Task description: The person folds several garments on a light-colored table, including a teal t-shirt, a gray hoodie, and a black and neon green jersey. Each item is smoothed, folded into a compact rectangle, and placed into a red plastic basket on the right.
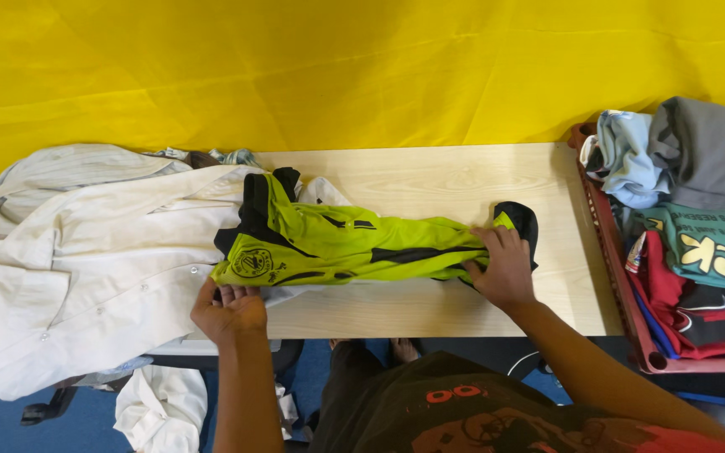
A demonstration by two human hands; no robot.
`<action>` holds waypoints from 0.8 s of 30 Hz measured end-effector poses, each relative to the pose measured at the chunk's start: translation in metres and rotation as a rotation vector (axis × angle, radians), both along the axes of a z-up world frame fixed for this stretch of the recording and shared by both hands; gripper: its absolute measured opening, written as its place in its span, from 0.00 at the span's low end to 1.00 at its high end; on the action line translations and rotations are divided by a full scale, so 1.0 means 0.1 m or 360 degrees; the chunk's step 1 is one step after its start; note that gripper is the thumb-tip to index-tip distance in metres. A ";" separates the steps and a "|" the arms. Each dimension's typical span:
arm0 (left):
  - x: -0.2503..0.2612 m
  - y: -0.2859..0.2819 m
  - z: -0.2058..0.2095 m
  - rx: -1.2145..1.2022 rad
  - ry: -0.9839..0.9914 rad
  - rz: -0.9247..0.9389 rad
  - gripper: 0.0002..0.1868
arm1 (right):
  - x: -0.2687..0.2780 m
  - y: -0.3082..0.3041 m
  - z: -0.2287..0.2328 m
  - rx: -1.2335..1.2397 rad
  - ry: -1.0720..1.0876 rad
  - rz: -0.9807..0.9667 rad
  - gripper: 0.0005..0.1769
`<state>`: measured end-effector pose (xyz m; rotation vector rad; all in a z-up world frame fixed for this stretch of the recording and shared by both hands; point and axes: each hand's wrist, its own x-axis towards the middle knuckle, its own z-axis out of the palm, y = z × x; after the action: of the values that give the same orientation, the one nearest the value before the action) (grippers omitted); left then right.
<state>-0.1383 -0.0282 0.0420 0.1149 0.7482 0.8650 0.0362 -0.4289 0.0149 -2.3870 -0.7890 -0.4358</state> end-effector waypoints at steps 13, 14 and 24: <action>0.04 -0.21 -0.24 0.0314 0.1355 -0.0499 0.32 | 0.17 -0.44 -0.30 -0.0183 0.0499 -0.0751 0.15; 0.05 -0.19 -0.26 0.0367 0.1296 -0.0538 0.32 | 0.20 -0.42 -0.29 -0.0312 0.0581 -0.0840 0.21; -0.05 -0.03 -0.42 0.1399 0.1736 -0.1769 0.23 | 0.41 -0.56 -0.51 -0.0376 0.0441 -0.1103 0.16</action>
<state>-0.1433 -0.0316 -0.0002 1.7194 1.0424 -0.0973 0.0769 -0.4846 -0.0360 -2.8232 0.1419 -0.2706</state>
